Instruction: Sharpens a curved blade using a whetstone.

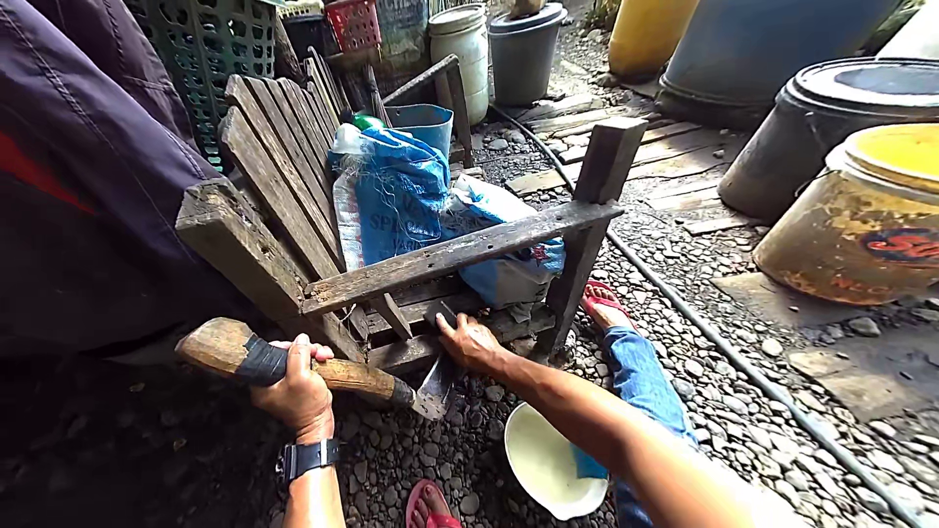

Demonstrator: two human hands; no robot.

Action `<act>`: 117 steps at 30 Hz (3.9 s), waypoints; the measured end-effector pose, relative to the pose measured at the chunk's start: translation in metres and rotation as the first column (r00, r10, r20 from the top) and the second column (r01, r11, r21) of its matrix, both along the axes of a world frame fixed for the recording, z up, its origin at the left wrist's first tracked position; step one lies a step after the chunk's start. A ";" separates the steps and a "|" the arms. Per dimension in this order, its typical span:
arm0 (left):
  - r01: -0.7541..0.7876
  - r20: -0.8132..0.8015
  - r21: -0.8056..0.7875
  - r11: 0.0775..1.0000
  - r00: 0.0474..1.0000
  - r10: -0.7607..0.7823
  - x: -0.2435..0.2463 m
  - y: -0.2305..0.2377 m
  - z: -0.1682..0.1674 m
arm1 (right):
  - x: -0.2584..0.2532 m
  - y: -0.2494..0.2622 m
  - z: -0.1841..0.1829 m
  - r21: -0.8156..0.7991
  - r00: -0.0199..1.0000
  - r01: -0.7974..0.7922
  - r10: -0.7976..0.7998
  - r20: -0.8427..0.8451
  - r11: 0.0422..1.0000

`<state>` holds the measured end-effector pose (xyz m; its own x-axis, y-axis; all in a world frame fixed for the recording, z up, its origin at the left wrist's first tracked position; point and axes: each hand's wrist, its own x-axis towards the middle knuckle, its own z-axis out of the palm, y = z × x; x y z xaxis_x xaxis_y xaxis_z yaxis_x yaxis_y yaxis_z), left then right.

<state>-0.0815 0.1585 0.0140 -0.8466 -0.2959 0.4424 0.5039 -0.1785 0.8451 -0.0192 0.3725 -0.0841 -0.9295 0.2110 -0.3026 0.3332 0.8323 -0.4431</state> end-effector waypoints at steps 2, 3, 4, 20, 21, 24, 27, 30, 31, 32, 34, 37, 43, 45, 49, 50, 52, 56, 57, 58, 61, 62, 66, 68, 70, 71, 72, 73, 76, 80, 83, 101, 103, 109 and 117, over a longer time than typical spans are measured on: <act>0.001 -0.013 -0.013 1.000 1.000 -0.002 0.003 -0.001 -0.002 | -0.021 0.008 0.003 -0.023 0.988 0.152 -0.151 0.021 0.988; -0.008 -0.023 -0.021 1.000 1.000 0.007 0.004 -0.002 -0.002 | -0.028 0.010 0.002 -0.023 0.980 0.196 -0.195 0.037 0.980; -0.019 -0.030 -0.031 0.999 0.999 0.018 0.004 -0.002 -0.002 | -0.027 0.008 0.000 -0.019 0.980 0.196 -0.196 0.024 0.980; -0.019 0.005 -0.013 1.000 1.000 0.019 -0.004 0.000 -0.002 | 0.010 -0.012 -0.005 0.042 0.993 -0.119 0.118 0.012 0.992; -0.011 -0.001 -0.009 1.000 1.000 0.011 -0.003 0.000 -0.002 | 0.004 -0.009 -0.002 0.038 0.996 -0.094 0.094 -0.006 0.995; -0.005 -0.019 -0.021 1.000 1.000 0.005 0.004 0.002 0.000 | -0.032 0.004 0.006 0.012 0.992 0.125 -0.125 0.018 0.992; -0.024 -0.025 -0.027 0.999 0.999 0.023 0.006 0.005 0.002 | -0.027 0.000 0.002 0.034 0.994 0.113 -0.113 0.009 0.993; -0.025 -0.013 -0.014 1.000 1.000 0.025 0.000 0.006 0.002 | 0.009 -0.012 -0.002 0.061 0.993 -0.113 0.112 0.030 0.992; -0.019 -0.012 -0.010 1.000 1.000 0.019 -0.001 0.006 0.002 | 0.010 -0.012 -0.001 0.069 0.991 -0.130 0.129 0.031 0.989; -0.014 -0.013 -0.008 1.000 1.000 0.014 -0.002 0.006 0.003 | 0.003 -0.010 0.001 0.069 0.995 -0.104 0.103 0.017 0.992; -0.013 -0.022 -0.017 1.000 1.000 0.012 0.002 0.004 0.001 | -0.023 -0.002 0.005 0.055 0.999 0.048 -0.049 0.018 0.997; -0.036 -0.034 -0.033 0.999 0.999 0.035 0.003 0.003 0.001 | -0.043 -0.001 0.004 0.047 0.983 0.176 -0.178 0.040 0.983; -0.078 0.042 -0.002 0.997 0.996 0.078 -0.005 0.002 -0.001 | 0.011 -0.027 -0.001 0.052 0.991 -0.133 0.131 0.039 0.990; -0.072 0.048 -0.001 0.997 0.996 0.072 0.001 0.001 -0.002 | -0.013 -0.014 0.003 0.028 0.999 0.043 -0.042 -0.010 0.999; -0.076 0.056 -0.004 0.997 0.996 0.076 0.007 -0.004 -0.002 | -0.029 -0.014 0.002 0.029 0.984 0.176 -0.176 0.005 0.984; -0.081 0.066 0.001 0.997 0.994 0.081 0.006 -0.003 -0.003 | -0.013 -0.021 -0.001 0.022 0.995 0.101 -0.101 -0.007 0.995; -0.094 0.087 0.005 0.996 0.992 0.094 0.004 0.001 -0.003 | 0.020 -0.036 -0.003 0.013 0.996 -0.075 0.074 0.052 0.997; -0.094 0.091 -0.001 0.996 0.991 0.093 0.008 0.002 -0.001 | 0.004 -0.030 0.001 0.029 0.999 -0.039 0.039 0.016 0.999; -0.090 0.080 0.000 0.996 0.993 0.089 0.011 0.002 -0.001 | -0.012 -0.023 0.003 0.025 0.998 0.056 -0.056 0.006 0.998; -0.085 0.066 0.003 0.996 0.994 0.085 0.013 0.001 -0.001 | -0.026 -0.019 0.005 0.033 0.989 0.144 -0.145 0.018 0.989; -0.093 0.052 0.006 0.996 0.994 0.093 0.015 -0.001 -0.002 | -0.023 -0.024 0.001 0.026 0.988 0.156 -0.156 0.018 0.987; -0.095 0.059 0.009 0.995 0.994 0.095 0.014 -0.001 -0.002 | -0.006 -0.031 -0.003 0.021 0.997 0.081 -0.081 0.004 0.997; -0.115 0.088 -0.009 0.993 0.989 0.115 0.009 0.002 -0.001 | 0.032 -0.045 -0.006 0.054 0.993 -0.105 0.102 0.065 0.993; -0.101 0.069 -0.008 0.995 0.992 0.101 0.013 0.004 -0.001 | 0.006 -0.034 0.001 0.040 0.999 0.027 -0.027 0.020 0.999; -0.086 0.040 -0.014 0.996 0.995 0.087 0.018 0.005 0.001 | -0.027 -0.023 0.005 0.050 0.981 0.185 -0.187 0.054 0.982; -0.087 0.026 -0.014 0.996 0.996 0.087 0.019 0.005 0.002 | -0.035 -0.021 0.005 0.052 0.972 0.224 -0.227 0.064 0.973; -0.089 0.021 -0.014 0.996 0.996 0.089 0.019 0.003 0.002 | -0.033 -0.024 0.003 0.053 0.975 0.213 -0.216 0.057 0.976; -0.090 0.025 -0.013 0.996 0.996 0.091 0.019 0.002 0.001 | -0.020 -0.030 0.001 0.047 0.986 0.157 -0.160 0.044 0.986; -0.104 0.058 -0.007 0.995 0.993 0.104 0.010 0.003 -0.001 | 0.030 -0.048 -0.001 0.038 0.993 -0.089 0.085 0.085 0.995; -0.109 0.077 -0.009 0.994 0.991 0.110 0.009 0.003 0.000 | 0.002 -0.036 0.004 0.047 0.999 -0.005 0.003 0.037 0.999; -0.088 0.054 0.000 0.996 0.995 0.088 0.014 0.000 0.000 | -0.034 -0.026 0.006 0.048 0.978 0.199 -0.201 0.051 0.979; -0.112 0.090 -0.033 0.993 0.989 0.115 0.012 0.000 0.000 | 0.042 -0.051 -0.006 -0.021 0.992 -0.117 0.118 0.047 0.993; -0.103 0.083 -0.034 0.994 0.991 0.106 0.014 0.002 0.000 | 0.024 -0.043 -0.004 -0.020 0.998 -0.053 0.054 0.015 0.998; -0.095 0.047 -0.035 0.995 0.994 0.097 0.021 0.000 0.003 | -0.016 -0.034 0.003 -0.031 0.988 0.155 -0.154 0.026 0.987; -0.085 0.061 -0.032 0.996 0.994 0.087 0.017 0.004 0.004 | -0.011 -0.026 0.005 -0.026 0.992 0.129 -0.129 0.007 0.991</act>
<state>-0.0645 0.1628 0.0177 -0.8448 -0.3567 0.3990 0.4624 -0.1111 0.8797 -0.0303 0.3462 -0.0796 -0.8933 0.3211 -0.3144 0.4396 0.7700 -0.4625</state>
